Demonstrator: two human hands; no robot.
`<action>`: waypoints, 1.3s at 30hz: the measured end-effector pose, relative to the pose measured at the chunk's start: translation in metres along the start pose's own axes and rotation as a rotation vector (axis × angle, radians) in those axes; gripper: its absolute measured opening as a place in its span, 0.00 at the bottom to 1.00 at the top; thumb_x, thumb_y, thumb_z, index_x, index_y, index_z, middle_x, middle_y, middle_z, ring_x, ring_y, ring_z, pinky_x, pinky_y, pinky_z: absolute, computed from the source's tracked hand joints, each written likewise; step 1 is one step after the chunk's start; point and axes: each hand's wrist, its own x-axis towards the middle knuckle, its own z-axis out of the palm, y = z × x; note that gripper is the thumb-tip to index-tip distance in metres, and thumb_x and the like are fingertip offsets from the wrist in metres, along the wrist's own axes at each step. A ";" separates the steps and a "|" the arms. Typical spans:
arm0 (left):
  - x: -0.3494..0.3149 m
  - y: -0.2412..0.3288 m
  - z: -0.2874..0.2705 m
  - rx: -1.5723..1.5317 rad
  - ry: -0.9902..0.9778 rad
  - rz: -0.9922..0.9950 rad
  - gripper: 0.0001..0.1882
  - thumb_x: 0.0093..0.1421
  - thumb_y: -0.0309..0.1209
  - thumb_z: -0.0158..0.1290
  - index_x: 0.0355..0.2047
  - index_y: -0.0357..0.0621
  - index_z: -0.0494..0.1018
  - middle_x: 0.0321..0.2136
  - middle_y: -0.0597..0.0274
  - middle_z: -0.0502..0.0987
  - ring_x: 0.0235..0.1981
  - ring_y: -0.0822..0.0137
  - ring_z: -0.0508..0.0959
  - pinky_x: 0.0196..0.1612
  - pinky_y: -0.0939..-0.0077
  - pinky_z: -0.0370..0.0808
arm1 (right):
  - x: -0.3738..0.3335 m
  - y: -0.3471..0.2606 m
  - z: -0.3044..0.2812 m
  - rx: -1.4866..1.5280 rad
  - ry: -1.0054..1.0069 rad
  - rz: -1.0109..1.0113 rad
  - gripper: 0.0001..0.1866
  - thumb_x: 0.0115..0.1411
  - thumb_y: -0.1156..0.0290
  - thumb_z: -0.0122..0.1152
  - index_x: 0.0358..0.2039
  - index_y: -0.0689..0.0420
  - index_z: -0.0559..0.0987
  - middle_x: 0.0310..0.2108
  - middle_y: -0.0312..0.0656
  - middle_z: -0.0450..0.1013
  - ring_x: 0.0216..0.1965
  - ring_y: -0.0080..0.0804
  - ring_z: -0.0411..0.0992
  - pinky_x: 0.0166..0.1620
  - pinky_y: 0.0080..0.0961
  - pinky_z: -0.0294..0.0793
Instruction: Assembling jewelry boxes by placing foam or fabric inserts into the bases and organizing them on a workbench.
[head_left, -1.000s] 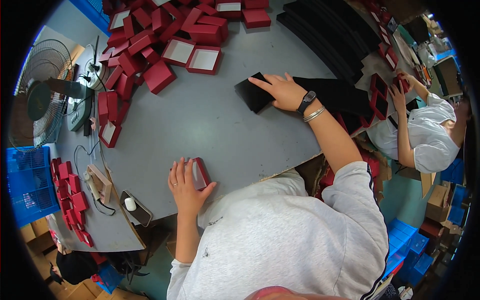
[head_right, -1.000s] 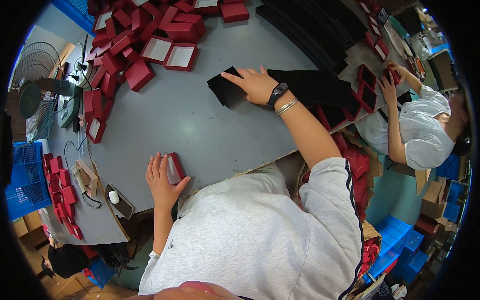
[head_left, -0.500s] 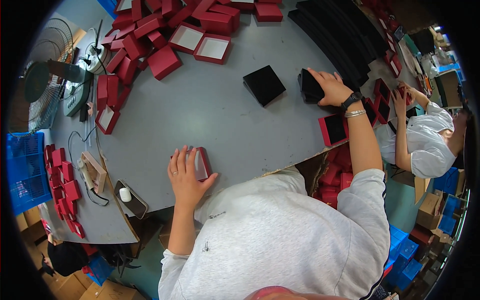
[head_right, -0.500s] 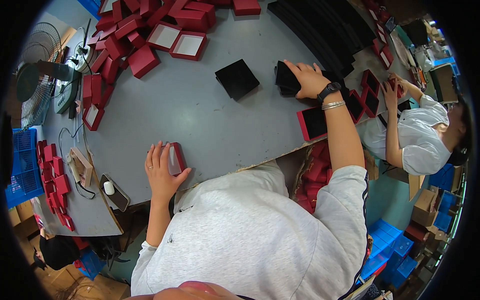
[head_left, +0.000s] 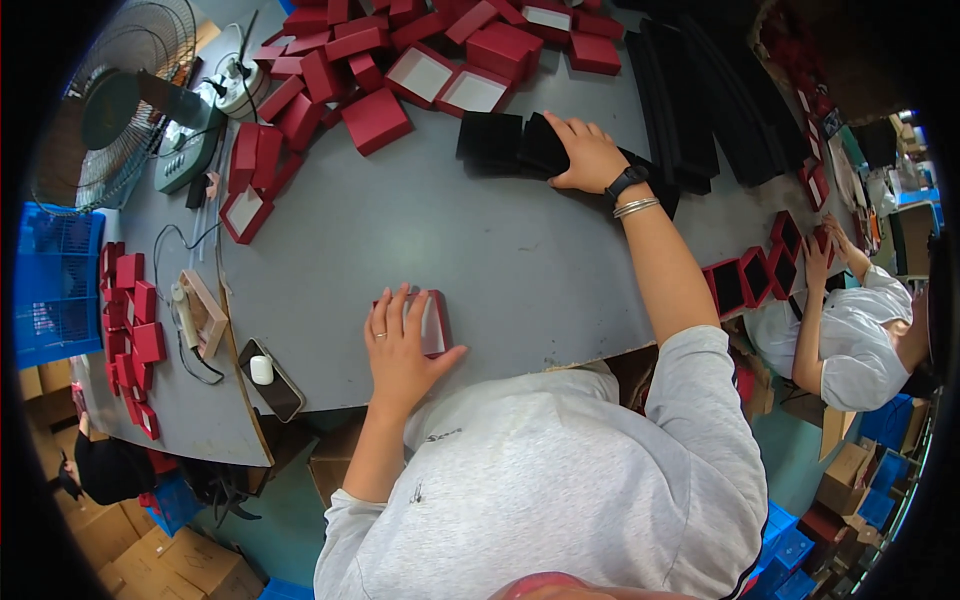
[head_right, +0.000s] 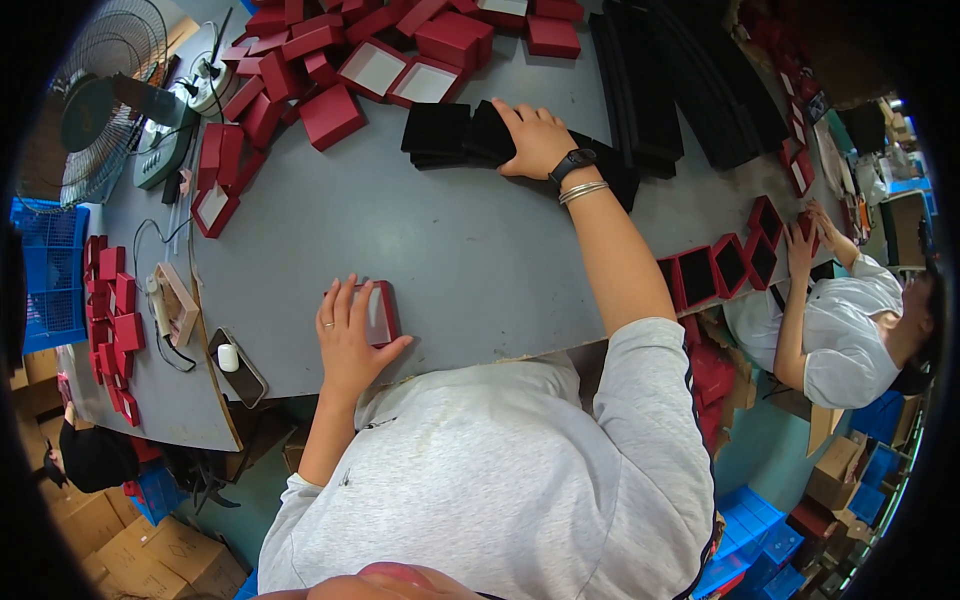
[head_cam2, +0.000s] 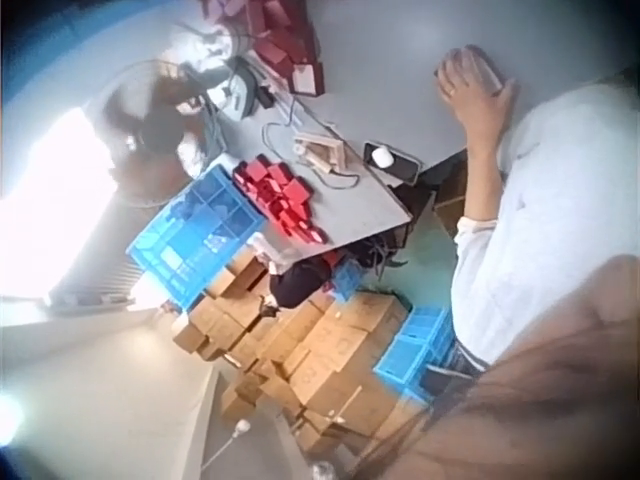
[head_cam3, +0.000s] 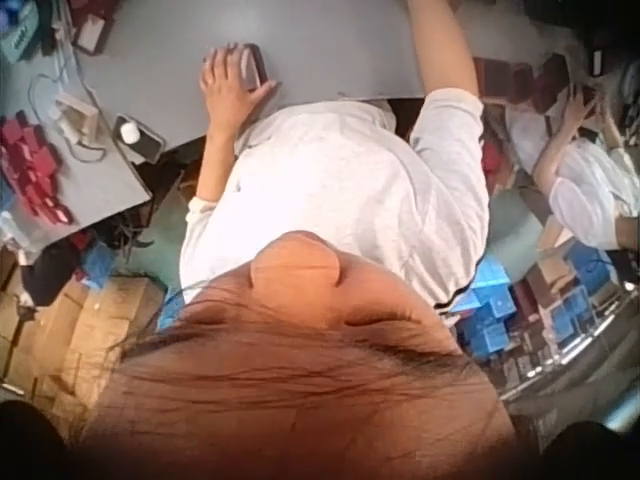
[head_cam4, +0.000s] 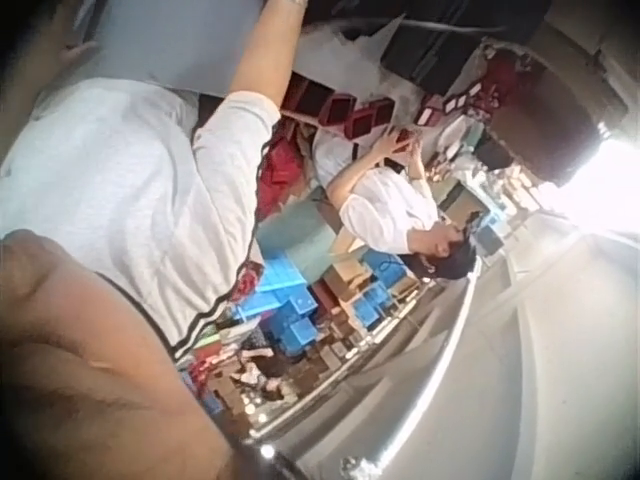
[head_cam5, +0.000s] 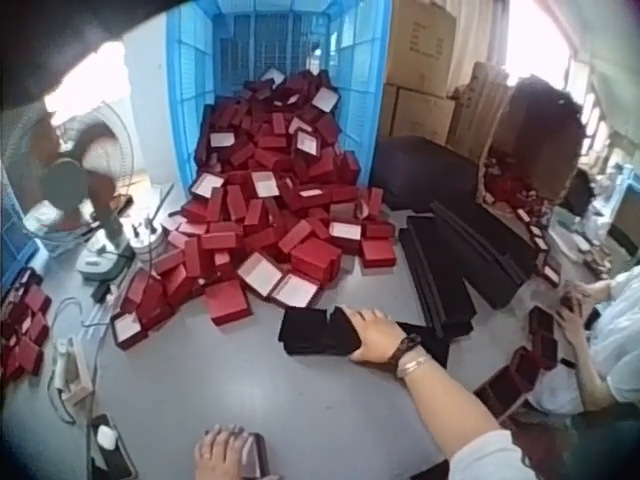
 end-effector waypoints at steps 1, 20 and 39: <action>0.003 0.001 0.001 -0.020 -0.004 0.016 0.50 0.43 0.54 0.72 0.64 0.47 0.67 0.67 0.52 0.62 0.70 0.48 0.56 0.68 0.44 0.56 | 0.005 -0.001 -0.003 0.000 0.007 -0.007 0.61 0.42 0.53 0.80 0.74 0.44 0.54 0.61 0.51 0.66 0.63 0.52 0.64 0.66 0.47 0.63; 0.000 -0.040 0.006 -0.700 0.278 -0.121 0.34 0.49 0.41 0.69 0.56 0.46 0.73 0.62 0.53 0.68 0.63 0.46 0.64 0.64 0.50 0.62 | 0.186 -0.134 0.028 0.049 0.099 -0.068 0.19 0.59 0.69 0.57 0.52 0.47 0.76 0.49 0.61 0.72 0.51 0.61 0.74 0.52 0.51 0.76; -0.019 -0.027 0.022 -0.387 0.188 -0.122 0.11 0.49 0.29 0.70 0.32 0.44 0.81 0.60 0.51 0.70 0.63 0.44 0.64 0.62 0.52 0.66 | -0.151 -0.152 -0.007 0.586 0.440 -0.214 0.08 0.53 0.77 0.67 0.36 0.58 0.80 0.35 0.47 0.70 0.35 0.46 0.73 0.37 0.36 0.75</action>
